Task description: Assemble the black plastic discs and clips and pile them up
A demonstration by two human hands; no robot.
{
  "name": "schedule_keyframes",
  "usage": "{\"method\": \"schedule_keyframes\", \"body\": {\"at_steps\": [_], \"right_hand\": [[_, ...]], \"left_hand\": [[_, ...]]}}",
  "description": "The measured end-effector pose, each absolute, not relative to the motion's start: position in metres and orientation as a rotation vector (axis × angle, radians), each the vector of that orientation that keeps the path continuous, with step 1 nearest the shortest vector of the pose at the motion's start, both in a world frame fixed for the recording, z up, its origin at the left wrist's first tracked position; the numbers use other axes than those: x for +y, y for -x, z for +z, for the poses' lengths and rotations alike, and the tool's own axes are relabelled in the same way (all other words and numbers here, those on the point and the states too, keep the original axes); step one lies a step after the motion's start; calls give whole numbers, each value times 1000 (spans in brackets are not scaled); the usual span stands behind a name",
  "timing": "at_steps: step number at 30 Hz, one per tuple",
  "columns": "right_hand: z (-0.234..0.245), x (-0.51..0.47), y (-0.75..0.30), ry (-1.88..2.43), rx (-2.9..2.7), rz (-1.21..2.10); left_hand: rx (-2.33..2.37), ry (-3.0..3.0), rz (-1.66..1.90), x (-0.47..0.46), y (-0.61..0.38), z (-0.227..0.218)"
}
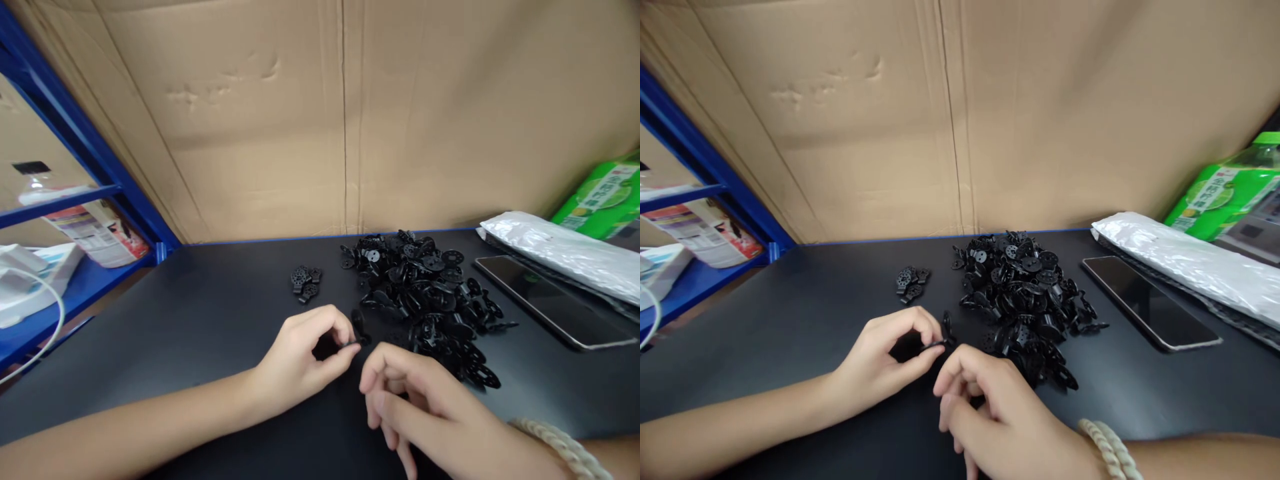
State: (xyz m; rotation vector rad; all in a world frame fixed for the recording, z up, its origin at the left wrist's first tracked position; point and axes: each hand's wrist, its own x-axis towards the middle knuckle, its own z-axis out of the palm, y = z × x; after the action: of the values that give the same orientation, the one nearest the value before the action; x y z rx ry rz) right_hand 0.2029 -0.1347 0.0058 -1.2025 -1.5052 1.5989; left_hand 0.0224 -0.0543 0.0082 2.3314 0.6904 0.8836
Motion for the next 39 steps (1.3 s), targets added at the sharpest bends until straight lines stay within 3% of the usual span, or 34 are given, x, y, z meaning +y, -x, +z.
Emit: {"method": "schedule_keyframes", "body": {"at_steps": [7,14,27,39], "right_hand": [[9,-129,-204,1097,-1358,1701],[4,-126,-206,956,-1373,1710],[-2,-122,-207,935,-1177,1739],[3,-126,-207,1108,-1375,1706]], "left_hand": [[716,-2275,1090,-69,-11,17],[448,-2321,961,-80,-20,17],[814,-1795,700,-80,-26,13],[807,-1940,757,-80,-28,14]]}}
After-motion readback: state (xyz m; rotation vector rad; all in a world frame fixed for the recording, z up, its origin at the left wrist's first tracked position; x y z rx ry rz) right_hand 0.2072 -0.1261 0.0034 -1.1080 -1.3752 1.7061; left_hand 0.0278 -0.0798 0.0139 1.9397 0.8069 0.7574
